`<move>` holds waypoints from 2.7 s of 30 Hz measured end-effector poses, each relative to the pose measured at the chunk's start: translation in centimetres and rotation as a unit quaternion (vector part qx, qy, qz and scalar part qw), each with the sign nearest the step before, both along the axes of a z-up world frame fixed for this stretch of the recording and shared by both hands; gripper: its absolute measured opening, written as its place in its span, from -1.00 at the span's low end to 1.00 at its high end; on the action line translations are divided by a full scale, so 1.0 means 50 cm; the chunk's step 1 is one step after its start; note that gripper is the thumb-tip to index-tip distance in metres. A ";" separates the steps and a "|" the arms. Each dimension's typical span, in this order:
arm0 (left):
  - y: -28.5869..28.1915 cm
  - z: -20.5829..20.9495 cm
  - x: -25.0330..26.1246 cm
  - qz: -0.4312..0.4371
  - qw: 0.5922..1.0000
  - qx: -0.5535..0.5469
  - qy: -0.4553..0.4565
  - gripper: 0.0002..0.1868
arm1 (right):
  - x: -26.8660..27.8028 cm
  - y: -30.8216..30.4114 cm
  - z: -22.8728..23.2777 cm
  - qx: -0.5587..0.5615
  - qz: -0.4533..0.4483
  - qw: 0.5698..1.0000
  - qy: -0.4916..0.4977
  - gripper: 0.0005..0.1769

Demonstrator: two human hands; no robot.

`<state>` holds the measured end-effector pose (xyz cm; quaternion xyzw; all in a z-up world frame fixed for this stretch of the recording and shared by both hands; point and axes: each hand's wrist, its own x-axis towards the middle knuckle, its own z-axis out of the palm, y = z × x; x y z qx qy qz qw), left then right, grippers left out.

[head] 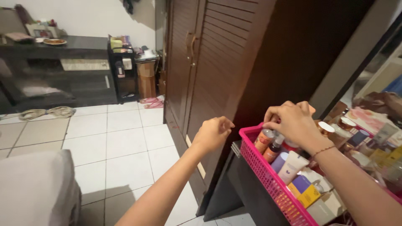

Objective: The person organizes cosmetics by picking up various bottles and tubes from a bed and placing them into an organizer basket, then arranges the items inside the baskets by hand.

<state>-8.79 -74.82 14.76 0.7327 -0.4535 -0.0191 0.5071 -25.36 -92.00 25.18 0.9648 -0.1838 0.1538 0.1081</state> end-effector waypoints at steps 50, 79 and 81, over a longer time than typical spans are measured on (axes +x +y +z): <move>1.690 -0.691 0.220 0.681 0.677 0.224 0.169 -0.68 | 0.559 1.361 -0.550 0.407 0.421 0.779 0.224 -0.77; 1.495 -0.219 0.181 0.502 0.865 0.007 -0.022 -0.74 | 0.461 1.203 -0.332 0.423 0.406 0.800 0.130 -0.72; 1.396 -0.149 0.183 0.455 0.889 -0.018 -0.048 -0.76 | 0.446 1.163 -0.290 0.439 0.408 0.796 0.082 -0.60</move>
